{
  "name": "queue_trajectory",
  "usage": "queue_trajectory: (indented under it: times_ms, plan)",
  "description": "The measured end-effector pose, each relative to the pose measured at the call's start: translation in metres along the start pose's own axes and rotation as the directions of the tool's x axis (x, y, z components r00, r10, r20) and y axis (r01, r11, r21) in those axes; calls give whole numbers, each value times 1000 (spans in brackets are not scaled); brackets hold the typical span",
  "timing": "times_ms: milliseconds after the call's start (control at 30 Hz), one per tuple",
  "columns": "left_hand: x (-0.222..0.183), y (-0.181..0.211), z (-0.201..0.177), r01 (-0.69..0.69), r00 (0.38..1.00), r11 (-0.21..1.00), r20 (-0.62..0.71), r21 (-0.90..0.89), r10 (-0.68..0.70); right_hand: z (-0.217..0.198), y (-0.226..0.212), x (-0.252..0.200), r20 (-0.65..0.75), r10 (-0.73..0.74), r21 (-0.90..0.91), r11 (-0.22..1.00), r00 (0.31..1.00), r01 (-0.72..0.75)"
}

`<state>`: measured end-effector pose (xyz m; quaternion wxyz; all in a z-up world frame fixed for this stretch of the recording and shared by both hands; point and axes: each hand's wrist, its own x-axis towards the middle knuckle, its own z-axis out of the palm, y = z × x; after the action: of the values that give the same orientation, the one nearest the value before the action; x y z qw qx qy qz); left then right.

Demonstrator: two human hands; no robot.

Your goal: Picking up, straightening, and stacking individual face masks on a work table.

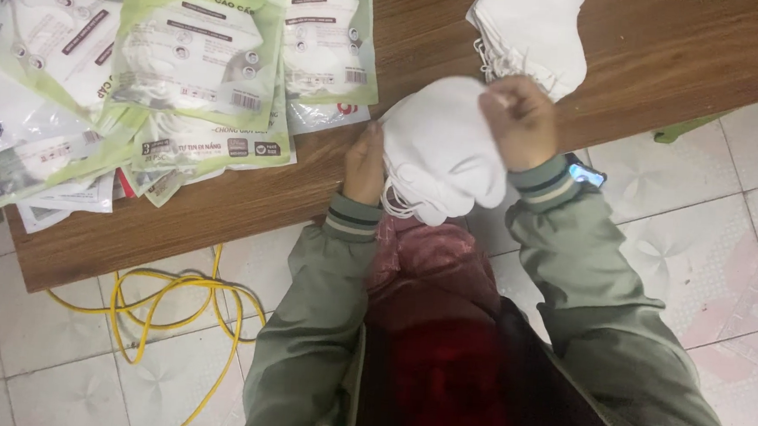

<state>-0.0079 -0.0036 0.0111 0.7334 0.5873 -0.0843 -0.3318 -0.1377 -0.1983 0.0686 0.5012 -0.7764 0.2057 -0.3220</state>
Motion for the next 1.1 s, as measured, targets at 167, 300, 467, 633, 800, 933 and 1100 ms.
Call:
queue_trajectory:
  times_ms: [167, 300, 467, 633, 800, 933, 1100]
  plan:
    - [8, -18, -7, -289, 957, 929, 96, 232, 274, 29, 36, -14, 103, -16, 89, 996, 995, 7]
    - [2, -10, -5, -260, 965, 931, 90, 255, 245, 0, 16, 10, 59, -272, -310, 910, 961, 276]
    - [6, -16, -7, -335, 942, 894, 108, 298, 318, -54, 57, 75, 15, -450, -684, 647, 893, 338]
    - [6, -20, -7, -356, 934, 894, 106, 272, 340, -77, 80, 121, 23, -76, -794, 604, 997, 64]
    - [-3, -1, -3, -330, 944, 884, 130, 330, 304, -88, 98, 140, 50, 139, -774, 632, 989, -49]
    - [1, -3, -1, -359, 933, 879, 152, 314, 327, -84, 93, 140, 19, 97, -862, 506, 995, -33]
    - [3, -12, -5, -350, 936, 883, 144, 312, 320, -72, 62, 125, -47, -32, -889, 457, 998, -27]
